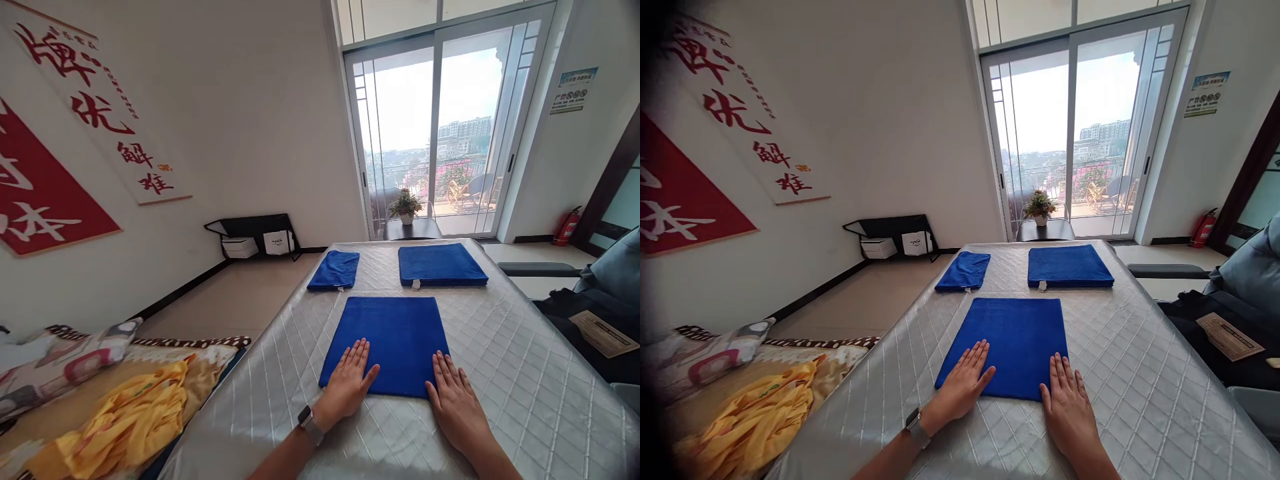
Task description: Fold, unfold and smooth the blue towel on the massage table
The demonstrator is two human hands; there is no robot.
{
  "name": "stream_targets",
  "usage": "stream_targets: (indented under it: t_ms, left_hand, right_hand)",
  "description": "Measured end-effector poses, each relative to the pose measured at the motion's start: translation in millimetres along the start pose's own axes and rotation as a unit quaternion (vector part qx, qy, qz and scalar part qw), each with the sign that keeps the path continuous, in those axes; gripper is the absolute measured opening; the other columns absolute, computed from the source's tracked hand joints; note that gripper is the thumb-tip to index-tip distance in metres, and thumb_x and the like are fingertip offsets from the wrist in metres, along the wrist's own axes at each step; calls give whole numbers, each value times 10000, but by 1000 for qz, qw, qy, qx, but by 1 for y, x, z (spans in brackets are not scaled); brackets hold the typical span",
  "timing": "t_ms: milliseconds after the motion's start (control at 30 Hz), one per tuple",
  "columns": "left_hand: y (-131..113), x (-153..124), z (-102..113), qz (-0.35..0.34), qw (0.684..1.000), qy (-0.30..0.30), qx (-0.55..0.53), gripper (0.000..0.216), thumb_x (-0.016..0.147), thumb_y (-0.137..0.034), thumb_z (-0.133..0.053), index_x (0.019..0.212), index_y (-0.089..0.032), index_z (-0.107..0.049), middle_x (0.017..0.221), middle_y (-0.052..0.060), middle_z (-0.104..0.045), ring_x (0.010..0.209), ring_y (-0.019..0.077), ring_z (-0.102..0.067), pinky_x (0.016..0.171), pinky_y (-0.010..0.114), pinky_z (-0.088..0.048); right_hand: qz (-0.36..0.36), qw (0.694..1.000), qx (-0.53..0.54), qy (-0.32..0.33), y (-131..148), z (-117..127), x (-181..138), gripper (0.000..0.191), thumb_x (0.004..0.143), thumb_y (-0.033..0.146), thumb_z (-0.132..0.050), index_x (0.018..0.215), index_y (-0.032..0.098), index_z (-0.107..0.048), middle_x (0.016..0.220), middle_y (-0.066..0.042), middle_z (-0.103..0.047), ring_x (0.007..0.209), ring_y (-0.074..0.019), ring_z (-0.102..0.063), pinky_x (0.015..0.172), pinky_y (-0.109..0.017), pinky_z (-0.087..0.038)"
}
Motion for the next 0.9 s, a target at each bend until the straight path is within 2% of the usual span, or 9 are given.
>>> stream_targets:
  t_ms: [100,200,467,600,767,900]
  left_hand:
    - [41,-21,3,64,998,-13,14,759,1025,-635,-195,1622,-167,-184,1677,96,-203,1550,259,-201,1259,478,-243]
    - [57,-31,1,79,997,-21,11,767,1025,-637,-199,1626,-163,-152,1678,107,-174,1550,265,-194,1255,490,-247]
    - [59,-31,-4,75,996,-53,-2,777,1023,-637,-215,1623,-146,-179,1670,132,-226,1544,272,-226,1246,480,-280]
    - [60,-32,-5,79,995,-64,-13,785,1018,-646,-227,1619,-143,-207,1667,134,-243,1541,279,-238,1244,481,-289]
    - [61,-33,-8,75,994,-71,-25,802,1012,-660,-221,1614,-131,-223,1671,135,-230,1544,278,-233,1243,495,-286]
    - [62,-32,-8,74,994,-78,-23,801,1007,-667,-225,1614,-145,-233,1669,123,-250,1540,274,-250,1244,485,-284]
  right_hand:
    - [5,1000,3,-14,-3,-7,1,683,995,437,-214,1575,104,-354,1661,-81,-243,1550,-238,-172,1260,-491,-162]
    - [9,1000,8,-27,-5,-12,2,695,985,436,-211,1565,90,-375,1655,-91,-267,1550,-245,-173,1261,-501,-162]
    - [8,999,-12,-31,-8,-12,3,703,990,477,-192,1565,121,-385,1655,-71,-286,1547,-226,-190,1258,-478,-190]
    - [29,998,-46,-40,-12,-7,2,675,991,461,-219,1554,142,-413,1652,-61,-286,1550,-236,-172,1262,-495,-159]
    - [48,994,-83,-46,-13,23,9,654,1006,440,-226,1559,136,-398,1652,-64,-270,1552,-238,-163,1263,-496,-139]
    - [41,995,-91,-26,-3,50,42,638,1031,409,-214,1578,107,-344,1661,-84,-247,1551,-229,-166,1256,-467,-167]
Point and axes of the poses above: each hand's wrist, its own x-axis towards the middle knuckle, its own z-axis out of the back of the hand, y = z × x, the point moved 5 cm from there along x, towards the middle knuckle
